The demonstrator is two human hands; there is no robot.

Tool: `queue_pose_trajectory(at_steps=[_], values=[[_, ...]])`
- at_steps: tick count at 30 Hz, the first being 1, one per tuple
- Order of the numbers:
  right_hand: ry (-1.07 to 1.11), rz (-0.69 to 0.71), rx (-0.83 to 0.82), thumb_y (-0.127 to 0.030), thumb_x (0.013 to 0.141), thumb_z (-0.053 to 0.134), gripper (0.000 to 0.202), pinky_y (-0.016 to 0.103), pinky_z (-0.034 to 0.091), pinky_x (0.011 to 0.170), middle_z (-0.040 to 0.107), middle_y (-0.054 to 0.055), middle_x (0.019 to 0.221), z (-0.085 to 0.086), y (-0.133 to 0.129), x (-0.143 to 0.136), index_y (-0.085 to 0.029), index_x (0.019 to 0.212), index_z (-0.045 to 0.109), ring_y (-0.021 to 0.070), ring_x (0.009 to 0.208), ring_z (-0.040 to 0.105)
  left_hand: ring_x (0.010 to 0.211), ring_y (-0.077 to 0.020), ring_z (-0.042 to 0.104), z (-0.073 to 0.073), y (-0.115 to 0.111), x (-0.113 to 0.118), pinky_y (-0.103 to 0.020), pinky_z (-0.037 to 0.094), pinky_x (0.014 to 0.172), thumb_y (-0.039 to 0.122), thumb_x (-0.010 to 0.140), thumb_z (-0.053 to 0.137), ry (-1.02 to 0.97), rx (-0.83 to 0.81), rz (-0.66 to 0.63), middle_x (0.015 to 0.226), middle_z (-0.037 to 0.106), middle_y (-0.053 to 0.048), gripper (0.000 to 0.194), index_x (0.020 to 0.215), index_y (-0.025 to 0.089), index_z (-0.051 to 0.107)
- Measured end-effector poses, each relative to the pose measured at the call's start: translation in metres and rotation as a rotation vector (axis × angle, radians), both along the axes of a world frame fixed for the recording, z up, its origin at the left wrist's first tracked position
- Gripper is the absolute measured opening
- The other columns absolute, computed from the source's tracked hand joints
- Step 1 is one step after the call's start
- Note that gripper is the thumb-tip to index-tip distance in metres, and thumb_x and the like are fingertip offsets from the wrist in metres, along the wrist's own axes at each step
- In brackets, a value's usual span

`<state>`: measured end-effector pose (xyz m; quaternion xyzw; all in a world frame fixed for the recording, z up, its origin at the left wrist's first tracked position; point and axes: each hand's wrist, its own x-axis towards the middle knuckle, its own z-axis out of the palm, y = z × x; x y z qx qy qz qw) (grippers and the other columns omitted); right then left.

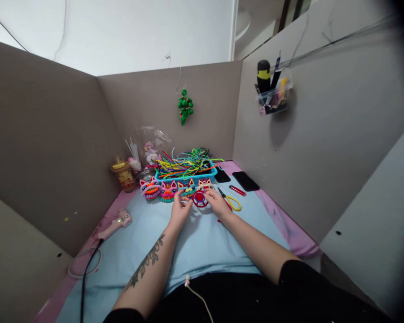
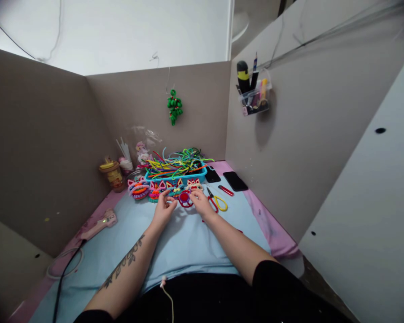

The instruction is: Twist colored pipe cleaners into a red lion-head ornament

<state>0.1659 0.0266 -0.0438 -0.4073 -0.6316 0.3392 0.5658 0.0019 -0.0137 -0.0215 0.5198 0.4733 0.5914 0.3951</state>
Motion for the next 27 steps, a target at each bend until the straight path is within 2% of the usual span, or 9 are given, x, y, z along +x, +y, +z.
queue_pose_trajectory(at_steps=[2, 5, 8, 11, 14, 16, 20, 27], values=[[0.051, 0.002, -0.007, -0.044, 0.079, 0.051, 0.029, 0.036, 0.039, 0.092, 0.061, 0.005, 0.096, -0.001, 0.001, -0.001, -0.020, 0.066, 0.057, 0.0203, 0.100, 0.054, 0.053, -0.0077, 0.053, 0.000, 0.000, 0.001, -0.021, 0.043, 0.056, 0.031, 0.065, 0.067, 0.023, 0.007, -0.015, 0.073, 0.058, 0.001, 0.063, 0.121, 0.018, 0.040], [0.073, 0.030, -0.010, -0.046, 0.080, 0.049, 0.030, 0.036, 0.042, 0.087, 0.061, 0.003, 0.084, -0.002, 0.001, -0.003, -0.020, 0.066, 0.055, 0.0193, 0.092, 0.056, 0.057, -0.0098, 0.056, 0.000, -0.002, 0.004, -0.024, 0.046, 0.060, 0.029, 0.064, 0.069, -0.016, -0.024, -0.111, 0.078, 0.062, -0.002, 0.074, 0.127, 0.017, 0.034], [0.033, 0.039, -0.010, -0.045, 0.079, 0.051, 0.030, 0.039, 0.040, 0.090, 0.061, 0.005, 0.094, -0.002, -0.002, -0.006, -0.019, 0.066, 0.056, 0.0208, 0.098, 0.055, 0.057, -0.0099, 0.056, 0.002, -0.004, 0.007, -0.025, 0.046, 0.061, 0.029, 0.062, 0.071, -0.073, -0.035, -0.148, 0.075, 0.062, 0.000, 0.077, 0.128, 0.017, 0.033], [-0.030, 0.032, -0.001, -0.042, 0.078, 0.053, 0.025, 0.041, 0.040, 0.091, 0.060, 0.007, 0.100, 0.000, -0.006, -0.008, -0.019, 0.068, 0.057, 0.0227, 0.102, 0.054, 0.052, -0.0092, 0.054, 0.004, -0.005, 0.007, -0.022, 0.043, 0.057, 0.031, 0.062, 0.071, -0.071, -0.037, -0.119, 0.063, 0.058, 0.004, 0.071, 0.124, 0.017, 0.038], [-0.075, -0.043, 0.052, -0.035, 0.077, 0.054, 0.018, 0.038, 0.046, 0.081, 0.057, 0.007, 0.100, 0.005, -0.013, -0.008, -0.021, 0.086, 0.057, 0.0215, 0.097, 0.055, 0.049, -0.0083, 0.050, 0.006, -0.006, 0.004, -0.020, 0.038, 0.054, 0.033, 0.063, 0.071, -0.059, -0.043, -0.074, 0.057, 0.056, 0.005, 0.065, 0.118, 0.016, 0.042], [-0.135, -0.092, 0.150, -0.030, 0.075, 0.056, 0.024, 0.037, 0.047, 0.079, 0.054, 0.008, 0.104, 0.010, -0.019, -0.006, -0.022, 0.097, 0.055, 0.0215, 0.098, 0.053, 0.048, -0.0080, 0.049, 0.008, -0.006, 0.003, -0.020, 0.037, 0.053, 0.033, 0.062, 0.071, -0.070, -0.050, -0.058, 0.056, 0.057, 0.005, 0.063, 0.116, 0.016, 0.043], [-0.295, -0.086, 0.352, -0.023, 0.075, 0.058, 0.014, 0.043, 0.037, 0.094, 0.050, 0.008, 0.108, 0.019, -0.028, -0.004, -0.023, 0.089, 0.058, 0.0236, 0.109, 0.047, 0.046, -0.0079, 0.048, 0.011, -0.007, 0.003, -0.021, 0.036, 0.054, 0.032, 0.060, 0.073, -0.108, -0.060, -0.059, 0.054, 0.055, 0.007, 0.063, 0.114, 0.017, 0.044], [-0.372, -0.098, 0.407, -0.019, 0.075, 0.058, 0.010, 0.045, 0.035, 0.096, 0.050, 0.007, 0.107, 0.016, -0.027, -0.005, -0.023, 0.084, 0.059, 0.0239, 0.109, 0.046, 0.045, -0.0067, 0.046, 0.013, -0.008, 0.003, -0.020, 0.035, 0.053, 0.031, 0.059, 0.073, -0.137, -0.085, -0.090, 0.053, 0.054, 0.007, 0.068, 0.118, 0.017, 0.042]])
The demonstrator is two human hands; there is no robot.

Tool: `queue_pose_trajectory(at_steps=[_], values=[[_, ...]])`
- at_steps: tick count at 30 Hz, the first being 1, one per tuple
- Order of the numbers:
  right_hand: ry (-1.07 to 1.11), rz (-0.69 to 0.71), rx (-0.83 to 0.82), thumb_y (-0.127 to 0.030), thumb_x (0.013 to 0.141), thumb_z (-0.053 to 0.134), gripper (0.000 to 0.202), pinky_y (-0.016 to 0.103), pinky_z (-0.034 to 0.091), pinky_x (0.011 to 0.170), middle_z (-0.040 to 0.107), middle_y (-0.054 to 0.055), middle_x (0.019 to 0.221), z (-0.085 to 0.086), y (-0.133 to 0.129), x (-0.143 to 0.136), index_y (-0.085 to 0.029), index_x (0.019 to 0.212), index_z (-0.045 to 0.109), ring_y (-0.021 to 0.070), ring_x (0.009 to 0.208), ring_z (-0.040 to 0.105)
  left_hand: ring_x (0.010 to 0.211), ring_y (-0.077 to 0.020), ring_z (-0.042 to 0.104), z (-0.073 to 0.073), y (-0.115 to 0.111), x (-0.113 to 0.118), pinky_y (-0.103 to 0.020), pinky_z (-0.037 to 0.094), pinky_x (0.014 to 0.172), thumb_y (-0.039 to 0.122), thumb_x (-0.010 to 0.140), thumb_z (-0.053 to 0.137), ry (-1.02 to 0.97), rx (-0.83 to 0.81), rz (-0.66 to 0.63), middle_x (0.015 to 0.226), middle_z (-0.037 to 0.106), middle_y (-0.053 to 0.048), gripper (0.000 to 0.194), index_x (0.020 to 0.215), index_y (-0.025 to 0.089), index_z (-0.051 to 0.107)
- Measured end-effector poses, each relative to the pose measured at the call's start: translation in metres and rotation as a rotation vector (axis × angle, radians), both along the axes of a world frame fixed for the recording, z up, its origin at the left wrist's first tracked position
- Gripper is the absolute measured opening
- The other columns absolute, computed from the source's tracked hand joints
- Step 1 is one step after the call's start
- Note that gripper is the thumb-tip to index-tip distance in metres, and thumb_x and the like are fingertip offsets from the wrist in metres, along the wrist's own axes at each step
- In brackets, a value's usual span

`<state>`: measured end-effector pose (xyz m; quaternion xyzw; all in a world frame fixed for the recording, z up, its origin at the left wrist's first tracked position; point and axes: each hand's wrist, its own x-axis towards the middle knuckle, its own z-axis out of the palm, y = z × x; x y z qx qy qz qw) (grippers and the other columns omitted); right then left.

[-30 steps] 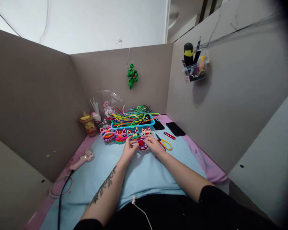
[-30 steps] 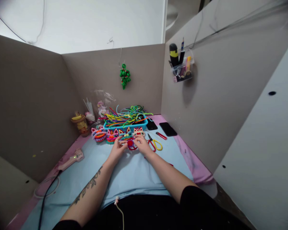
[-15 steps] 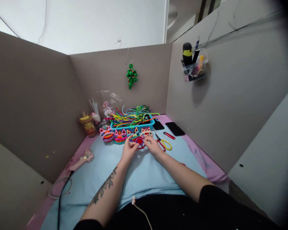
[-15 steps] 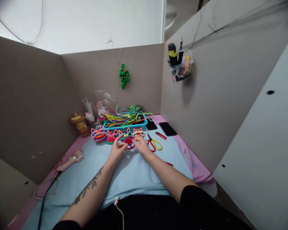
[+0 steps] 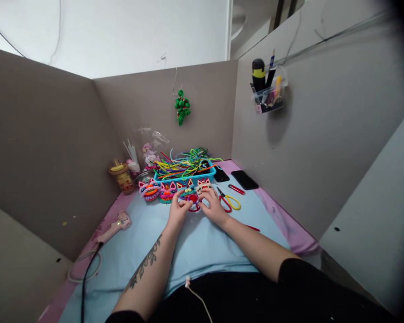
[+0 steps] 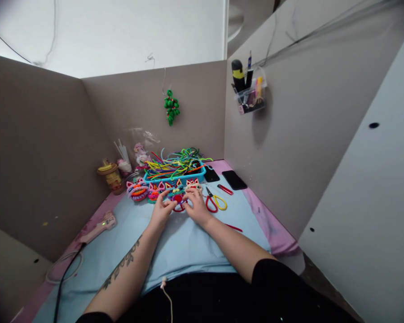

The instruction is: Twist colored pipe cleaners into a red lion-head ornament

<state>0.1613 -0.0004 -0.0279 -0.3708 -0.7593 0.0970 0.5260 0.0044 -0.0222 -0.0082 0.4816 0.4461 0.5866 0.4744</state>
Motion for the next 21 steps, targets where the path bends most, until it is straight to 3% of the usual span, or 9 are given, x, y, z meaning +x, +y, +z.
queue_pose_trajectory(at_steps=[7, 12, 16, 21], values=[[-0.096, -0.018, 0.073, -0.019, 0.078, 0.055, 0.008, 0.044, 0.035, 0.095, 0.050, 0.007, 0.107, 0.001, 0.000, 0.002, -0.023, 0.080, 0.062, 0.0234, 0.108, 0.044, 0.044, -0.0068, 0.046, 0.002, 0.000, 0.000, -0.020, 0.033, 0.049, 0.033, 0.055, 0.075, -0.003, -0.070, 0.021, 0.053, 0.056, 0.006, 0.070, 0.116, 0.016, 0.045], [-0.107, -0.006, 0.071, -0.017, 0.077, 0.057, 0.008, 0.044, 0.034, 0.095, 0.052, 0.007, 0.106, 0.000, 0.001, 0.003, -0.022, 0.077, 0.062, 0.0233, 0.107, 0.045, 0.042, -0.0060, 0.045, 0.001, -0.001, 0.000, -0.019, 0.033, 0.049, 0.031, 0.054, 0.075, -0.006, -0.054, -0.037, 0.050, 0.055, 0.008, 0.072, 0.117, 0.016, 0.045], [-0.021, 0.012, -0.041, -0.020, 0.072, 0.062, 0.002, 0.044, 0.034, 0.096, 0.053, 0.006, 0.103, -0.004, 0.007, 0.003, -0.022, 0.074, 0.061, 0.0231, 0.106, 0.046, 0.041, -0.0056, 0.043, -0.001, 0.000, -0.001, -0.019, 0.032, 0.049, 0.031, 0.054, 0.075, -0.004, -0.051, -0.047, 0.048, 0.052, 0.009, 0.072, 0.118, 0.016, 0.046], [0.146, 0.088, -0.311, -0.029, 0.064, 0.069, 0.022, 0.042, 0.036, 0.094, 0.054, 0.006, 0.107, -0.008, 0.017, 0.005, -0.021, 0.083, 0.061, 0.0225, 0.106, 0.049, 0.041, -0.0056, 0.041, 0.002, -0.001, -0.001, -0.019, 0.030, 0.047, 0.031, 0.054, 0.075, 0.013, -0.046, -0.062, 0.048, 0.052, 0.008, 0.073, 0.119, 0.016, 0.045]])
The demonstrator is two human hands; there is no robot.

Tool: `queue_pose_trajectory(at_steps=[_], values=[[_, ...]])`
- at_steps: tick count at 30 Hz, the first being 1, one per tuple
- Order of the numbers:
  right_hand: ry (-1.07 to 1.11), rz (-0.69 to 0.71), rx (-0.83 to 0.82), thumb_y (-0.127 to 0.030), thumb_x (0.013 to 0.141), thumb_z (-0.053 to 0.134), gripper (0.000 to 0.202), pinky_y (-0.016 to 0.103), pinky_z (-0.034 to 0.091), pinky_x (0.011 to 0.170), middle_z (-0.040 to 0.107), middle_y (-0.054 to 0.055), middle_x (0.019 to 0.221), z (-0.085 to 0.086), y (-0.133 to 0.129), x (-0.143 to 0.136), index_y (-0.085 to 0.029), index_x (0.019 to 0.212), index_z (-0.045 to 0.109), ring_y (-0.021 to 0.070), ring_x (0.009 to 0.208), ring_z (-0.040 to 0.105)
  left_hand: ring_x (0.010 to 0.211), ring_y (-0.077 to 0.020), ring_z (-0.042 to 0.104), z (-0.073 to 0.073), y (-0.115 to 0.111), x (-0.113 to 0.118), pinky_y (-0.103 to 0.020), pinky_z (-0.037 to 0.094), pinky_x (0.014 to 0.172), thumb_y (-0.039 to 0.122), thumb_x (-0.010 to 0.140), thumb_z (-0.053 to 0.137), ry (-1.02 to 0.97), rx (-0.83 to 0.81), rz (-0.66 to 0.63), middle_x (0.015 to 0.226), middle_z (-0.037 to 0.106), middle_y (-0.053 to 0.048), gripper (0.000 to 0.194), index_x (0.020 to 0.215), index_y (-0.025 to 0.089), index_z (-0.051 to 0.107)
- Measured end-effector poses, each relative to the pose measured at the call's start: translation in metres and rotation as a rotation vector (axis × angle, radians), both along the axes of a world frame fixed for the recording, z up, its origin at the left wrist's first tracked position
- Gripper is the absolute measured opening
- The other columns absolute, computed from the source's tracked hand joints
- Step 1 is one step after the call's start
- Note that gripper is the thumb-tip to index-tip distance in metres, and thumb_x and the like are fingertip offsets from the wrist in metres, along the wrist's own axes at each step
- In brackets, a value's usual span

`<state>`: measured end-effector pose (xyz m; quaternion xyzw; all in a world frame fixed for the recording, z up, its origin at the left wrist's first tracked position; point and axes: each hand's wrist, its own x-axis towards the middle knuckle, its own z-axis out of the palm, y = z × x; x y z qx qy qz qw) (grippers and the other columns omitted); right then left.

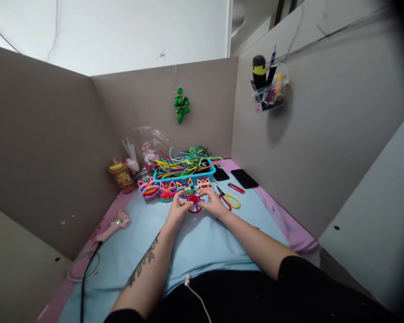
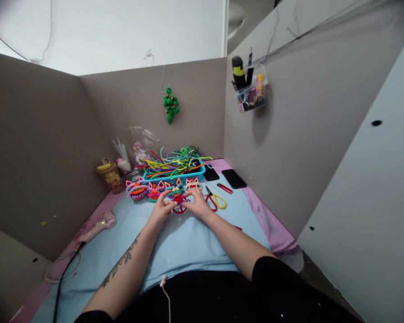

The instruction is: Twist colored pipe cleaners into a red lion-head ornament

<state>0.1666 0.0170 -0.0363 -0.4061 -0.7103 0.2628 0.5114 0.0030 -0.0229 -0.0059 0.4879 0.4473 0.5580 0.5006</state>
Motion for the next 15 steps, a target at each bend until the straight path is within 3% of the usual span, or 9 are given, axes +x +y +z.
queue_pose_trajectory(at_steps=[8, 15], values=[[0.313, 0.331, -0.385, -0.040, 0.053, 0.077, 0.030, 0.042, 0.035, 0.097, 0.046, 0.011, 0.130, 0.004, -0.001, 0.001, -0.017, 0.066, 0.063, 0.0276, 0.117, 0.047, 0.044, -0.0050, 0.040, 0.006, -0.006, 0.002, -0.019, 0.030, 0.049, 0.033, 0.058, 0.074, 0.003, 0.025, -0.086, 0.053, 0.052, 0.007, 0.074, 0.123, 0.017, 0.043], [0.400, 0.320, -0.412, -0.042, 0.048, 0.080, 0.033, 0.041, 0.026, 0.104, 0.047, 0.010, 0.129, 0.013, -0.005, 0.002, -0.017, 0.059, 0.062, 0.0290, 0.121, 0.042, 0.048, -0.0060, 0.044, 0.009, -0.006, -0.001, -0.019, 0.030, 0.049, 0.038, 0.060, 0.072, 0.011, 0.035, -0.041, 0.062, 0.058, 0.003, 0.076, 0.126, 0.015, 0.041]])
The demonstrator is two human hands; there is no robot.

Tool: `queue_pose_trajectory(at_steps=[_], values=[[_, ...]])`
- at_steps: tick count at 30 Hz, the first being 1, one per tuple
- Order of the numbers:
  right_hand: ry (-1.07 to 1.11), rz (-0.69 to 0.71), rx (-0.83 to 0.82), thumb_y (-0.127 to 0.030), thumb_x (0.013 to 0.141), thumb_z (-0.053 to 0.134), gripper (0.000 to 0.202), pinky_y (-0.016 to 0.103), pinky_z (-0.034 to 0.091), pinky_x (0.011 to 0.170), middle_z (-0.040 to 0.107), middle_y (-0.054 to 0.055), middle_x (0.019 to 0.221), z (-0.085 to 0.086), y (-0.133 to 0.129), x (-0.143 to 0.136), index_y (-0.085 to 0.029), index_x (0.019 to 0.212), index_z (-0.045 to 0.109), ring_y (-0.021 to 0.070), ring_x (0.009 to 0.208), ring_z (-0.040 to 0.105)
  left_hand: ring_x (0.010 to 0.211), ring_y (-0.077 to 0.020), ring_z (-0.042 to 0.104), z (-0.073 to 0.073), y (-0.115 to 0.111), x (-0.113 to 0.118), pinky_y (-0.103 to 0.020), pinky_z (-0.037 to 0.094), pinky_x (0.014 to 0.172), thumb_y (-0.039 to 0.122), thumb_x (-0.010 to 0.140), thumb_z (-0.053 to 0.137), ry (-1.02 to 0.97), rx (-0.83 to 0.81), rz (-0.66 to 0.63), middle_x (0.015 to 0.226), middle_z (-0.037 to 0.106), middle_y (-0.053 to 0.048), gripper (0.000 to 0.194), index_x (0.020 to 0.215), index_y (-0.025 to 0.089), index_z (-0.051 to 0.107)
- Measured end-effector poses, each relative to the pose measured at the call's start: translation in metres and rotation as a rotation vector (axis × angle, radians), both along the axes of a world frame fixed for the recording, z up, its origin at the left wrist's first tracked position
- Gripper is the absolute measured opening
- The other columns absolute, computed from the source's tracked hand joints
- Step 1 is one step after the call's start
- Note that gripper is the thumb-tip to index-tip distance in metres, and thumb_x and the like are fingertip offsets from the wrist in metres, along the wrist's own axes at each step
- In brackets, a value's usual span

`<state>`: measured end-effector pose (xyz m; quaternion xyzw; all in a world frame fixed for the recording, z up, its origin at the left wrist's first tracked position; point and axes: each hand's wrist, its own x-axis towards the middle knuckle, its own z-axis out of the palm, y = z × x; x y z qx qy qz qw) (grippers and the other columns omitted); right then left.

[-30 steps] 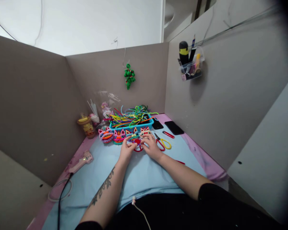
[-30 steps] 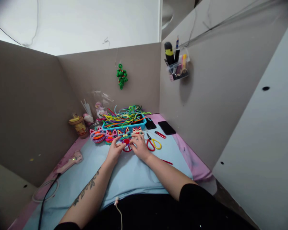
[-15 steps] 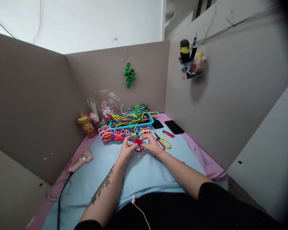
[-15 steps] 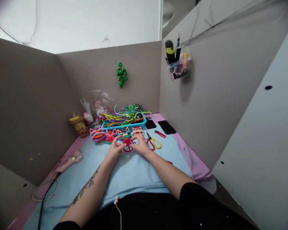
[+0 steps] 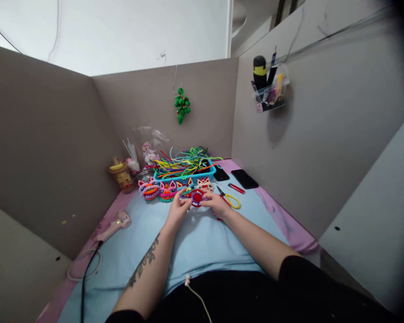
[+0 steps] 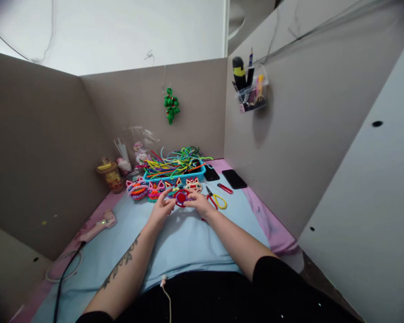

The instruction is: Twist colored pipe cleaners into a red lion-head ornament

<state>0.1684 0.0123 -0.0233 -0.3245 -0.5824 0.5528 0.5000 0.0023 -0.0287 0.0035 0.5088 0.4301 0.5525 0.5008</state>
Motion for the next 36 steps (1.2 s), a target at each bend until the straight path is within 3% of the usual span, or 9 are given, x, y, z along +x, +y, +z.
queue_pose_trajectory(at_steps=[5, 11, 27, 36], values=[[-0.065, -0.001, 0.024, -0.039, 0.050, 0.079, 0.029, 0.039, 0.024, 0.104, 0.047, 0.008, 0.127, -0.004, 0.002, 0.001, -0.017, 0.059, 0.062, 0.0283, 0.120, 0.042, 0.045, -0.0061, 0.042, -0.004, 0.006, -0.002, -0.019, 0.028, 0.047, 0.044, 0.058, 0.073, 0.012, -0.014, 0.057, 0.053, 0.054, 0.005, 0.073, 0.119, 0.013, 0.047], [-0.158, -0.006, 0.127, -0.036, 0.052, 0.077, 0.024, 0.039, 0.026, 0.103, 0.047, 0.007, 0.125, -0.008, 0.002, -0.001, -0.018, 0.058, 0.062, 0.0269, 0.117, 0.044, 0.040, -0.0047, 0.032, -0.009, 0.009, -0.003, -0.018, 0.022, 0.044, 0.044, 0.062, 0.070, 0.035, -0.004, 0.093, 0.042, 0.038, 0.010, 0.061, 0.110, 0.013, 0.052], [-0.209, 0.016, 0.180, -0.031, 0.055, 0.075, 0.018, 0.039, 0.025, 0.103, 0.046, 0.005, 0.127, -0.006, 0.001, 0.002, -0.019, 0.058, 0.063, 0.0260, 0.120, 0.041, 0.037, -0.0037, 0.031, -0.010, 0.007, -0.004, -0.017, 0.018, 0.041, 0.040, 0.060, 0.071, 0.045, -0.075, 0.054, 0.045, 0.046, 0.009, 0.060, 0.110, 0.014, 0.050], [-0.219, -0.006, 0.203, -0.031, 0.057, 0.074, 0.017, 0.039, 0.025, 0.103, 0.046, 0.006, 0.127, -0.006, 0.000, 0.001, -0.019, 0.061, 0.063, 0.0254, 0.120, 0.041, 0.045, -0.0056, 0.040, -0.017, 0.012, -0.004, -0.017, 0.018, 0.040, 0.044, 0.059, 0.072, -0.044, -0.184, 0.038, 0.054, 0.049, 0.005, 0.061, 0.111, 0.016, 0.054]])
